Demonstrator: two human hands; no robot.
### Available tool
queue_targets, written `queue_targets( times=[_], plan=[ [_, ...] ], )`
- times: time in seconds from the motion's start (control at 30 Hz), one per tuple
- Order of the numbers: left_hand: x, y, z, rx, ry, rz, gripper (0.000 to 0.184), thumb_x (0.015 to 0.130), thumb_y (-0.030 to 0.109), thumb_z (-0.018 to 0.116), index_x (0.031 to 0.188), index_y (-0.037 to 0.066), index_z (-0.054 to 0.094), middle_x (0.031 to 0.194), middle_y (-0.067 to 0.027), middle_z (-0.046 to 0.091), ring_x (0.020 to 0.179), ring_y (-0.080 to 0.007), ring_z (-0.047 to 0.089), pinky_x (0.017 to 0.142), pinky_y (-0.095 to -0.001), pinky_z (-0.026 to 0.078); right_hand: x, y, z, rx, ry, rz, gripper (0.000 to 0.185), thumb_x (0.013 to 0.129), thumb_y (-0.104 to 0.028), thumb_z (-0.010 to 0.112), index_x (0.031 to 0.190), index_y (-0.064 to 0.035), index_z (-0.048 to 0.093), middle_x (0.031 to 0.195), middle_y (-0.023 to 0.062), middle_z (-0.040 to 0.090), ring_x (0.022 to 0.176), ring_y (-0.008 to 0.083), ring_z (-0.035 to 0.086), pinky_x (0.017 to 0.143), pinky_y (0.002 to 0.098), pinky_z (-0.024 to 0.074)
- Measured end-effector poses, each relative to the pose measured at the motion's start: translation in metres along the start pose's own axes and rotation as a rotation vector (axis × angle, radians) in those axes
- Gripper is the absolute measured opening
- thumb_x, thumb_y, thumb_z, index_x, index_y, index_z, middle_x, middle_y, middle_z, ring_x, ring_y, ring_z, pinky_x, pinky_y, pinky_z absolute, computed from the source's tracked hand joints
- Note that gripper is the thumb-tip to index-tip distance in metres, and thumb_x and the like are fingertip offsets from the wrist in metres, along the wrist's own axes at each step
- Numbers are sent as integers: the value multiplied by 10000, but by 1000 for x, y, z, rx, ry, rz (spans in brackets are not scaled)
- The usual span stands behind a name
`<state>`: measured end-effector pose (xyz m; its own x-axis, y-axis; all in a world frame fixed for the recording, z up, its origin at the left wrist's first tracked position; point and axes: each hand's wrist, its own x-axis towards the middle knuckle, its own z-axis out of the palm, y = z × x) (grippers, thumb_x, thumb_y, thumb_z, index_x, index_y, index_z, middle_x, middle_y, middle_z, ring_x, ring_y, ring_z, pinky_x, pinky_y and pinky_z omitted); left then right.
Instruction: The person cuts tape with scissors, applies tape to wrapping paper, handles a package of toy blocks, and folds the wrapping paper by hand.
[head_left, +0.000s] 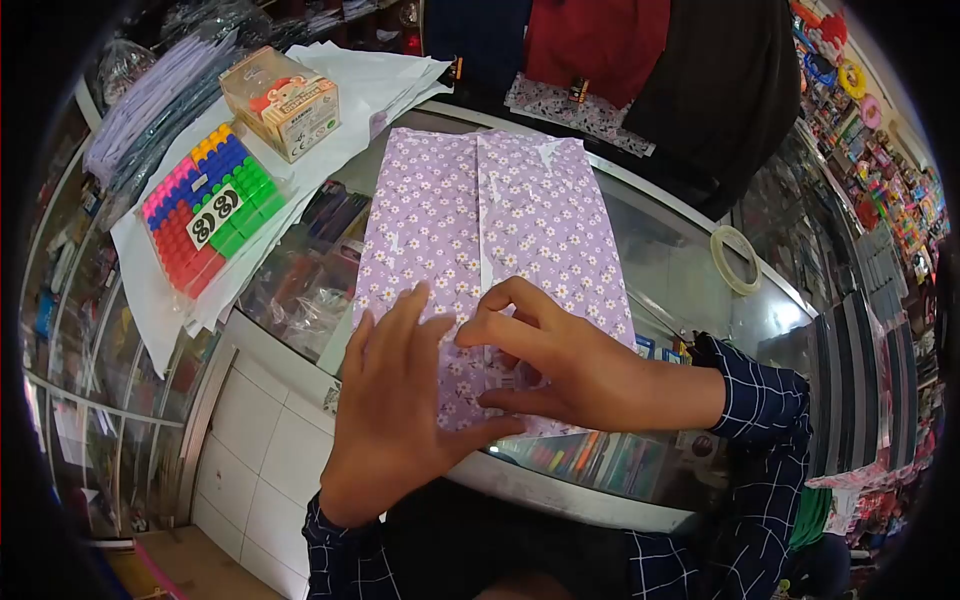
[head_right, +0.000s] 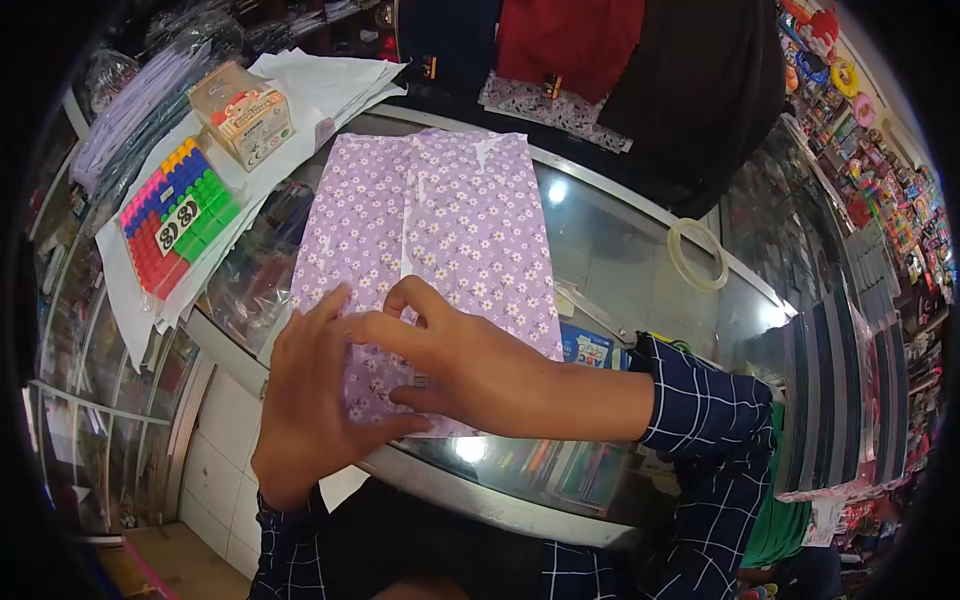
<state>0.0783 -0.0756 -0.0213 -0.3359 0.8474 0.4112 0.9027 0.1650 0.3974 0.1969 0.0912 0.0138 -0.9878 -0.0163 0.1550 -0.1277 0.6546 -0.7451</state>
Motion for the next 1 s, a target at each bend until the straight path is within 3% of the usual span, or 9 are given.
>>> queue_targets(
  times=[0.07,0.17,0.27,0.5,0.53,0.67,0.77,0.8,1.0],
  plan=[
    [-11,2,-9,-25,75,11,720,632,512,800,1190,106,593,1241,-125,535,1173,-346,498,1046,-563,310,0,4,-1,17,-15,14,543,751,-24,729,1225,-131,485,1133,177,430,932,375,587,786,397,489],
    [-22,4,-22,66,-110,132,612,660,512,777,1132,143,653,1184,-108,563,1129,-317,522,1050,-546,314,0,9,-1,46,-2,-20,534,747,-35,747,1209,-116,491,1126,163,436,930,324,597,775,381,488],
    [-26,0,-17,65,-129,176,533,730,563,687,1139,221,688,1160,-96,570,1104,-298,527,1032,-534,331,3,14,-4,67,-3,-18,512,742,-4,774,1185,-84,530,1123,77,469,825,119,565,646,231,513],
    [-28,-4,-12,118,-124,217,511,765,583,637,1137,238,697,1162,-91,561,1105,-298,516,998,-518,349,18,29,-30,608,-245,273,285,858,-145,715,1060,-63,531,945,69,561,810,110,619,631,243,533],
    [-28,-4,-12,115,-126,219,505,765,575,641,1138,240,695,1165,-89,559,1105,-296,513,997,-515,348,22,33,-31,674,-275,268,237,961,-207,588,1085,-9,549,969,44,592,880,102,628,725,245,550],
    [-27,-4,-14,110,-149,218,487,762,547,660,1143,245,689,1171,-82,553,1109,-288,501,996,-507,342,40,32,-40,618,-322,401,414,993,-394,490,966,6,596,965,51,583,861,121,632,748,264,561],
    [-26,-3,-15,105,-164,210,488,756,538,670,1148,247,683,1171,-81,549,1115,-285,491,999,-505,336,52,32,-42,508,-327,368,427,988,-400,496,896,-1,619,913,43,568,860,121,632,761,271,567],
    [-26,-3,-15,102,-168,207,490,754,537,673,1150,247,680,1171,-81,547,1117,-285,488,999,-504,334,54,31,-41,458,-319,362,488,982,-416,508,781,12,630,811,33,536,770,108,601,709,262,536],
    [-26,-2,-16,99,-184,196,490,754,524,683,1159,248,675,1181,-83,533,1118,-288,487,1002,-508,332,71,25,-40,60,-343,103,582,974,-432,517,628,30,598,697,58,486,617,145,481,608,302,409]
  ],
)
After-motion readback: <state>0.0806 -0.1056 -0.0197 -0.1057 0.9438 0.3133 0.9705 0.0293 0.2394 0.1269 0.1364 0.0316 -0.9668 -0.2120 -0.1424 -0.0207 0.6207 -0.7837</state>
